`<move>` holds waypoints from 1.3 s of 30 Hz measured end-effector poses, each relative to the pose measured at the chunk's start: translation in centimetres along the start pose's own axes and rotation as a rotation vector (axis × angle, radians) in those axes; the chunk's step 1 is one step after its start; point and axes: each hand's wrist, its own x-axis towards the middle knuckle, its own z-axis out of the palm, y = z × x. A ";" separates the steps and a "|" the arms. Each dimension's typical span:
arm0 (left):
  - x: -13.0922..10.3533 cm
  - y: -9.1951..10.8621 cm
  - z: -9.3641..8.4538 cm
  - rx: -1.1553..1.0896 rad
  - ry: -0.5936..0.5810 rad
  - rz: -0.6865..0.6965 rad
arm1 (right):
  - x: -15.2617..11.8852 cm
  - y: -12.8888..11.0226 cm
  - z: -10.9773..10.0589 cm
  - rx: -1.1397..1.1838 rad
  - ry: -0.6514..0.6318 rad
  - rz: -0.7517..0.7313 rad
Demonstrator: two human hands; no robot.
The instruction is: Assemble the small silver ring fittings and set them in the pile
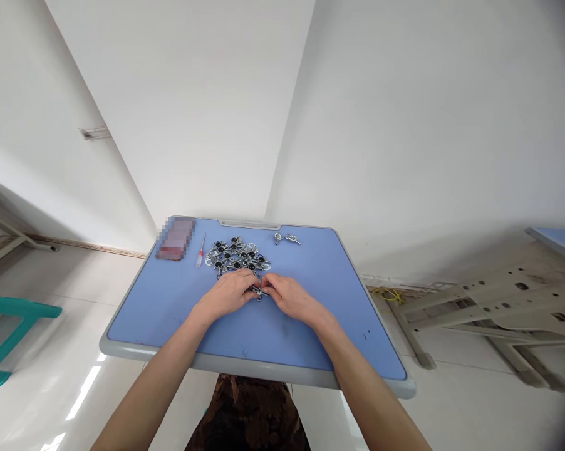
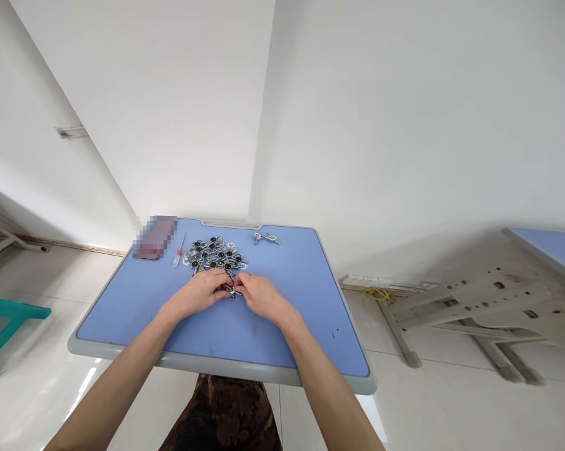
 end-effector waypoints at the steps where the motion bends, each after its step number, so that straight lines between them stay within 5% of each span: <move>1: 0.0 0.0 0.0 0.002 0.002 0.000 | 0.0 0.0 0.0 -0.008 0.005 -0.001; 14: 0.0 0.1 0.0 -0.016 0.007 -0.006 | 0.5 1.0 0.3 -0.130 0.152 0.146; 30: -0.4 0.2 -0.6 -0.056 0.048 0.000 | 1.0 0.4 0.9 -0.093 0.200 0.115; 39: -0.2 0.1 -0.5 0.001 0.025 -0.022 | -0.3 -0.5 -0.7 0.199 -0.001 0.050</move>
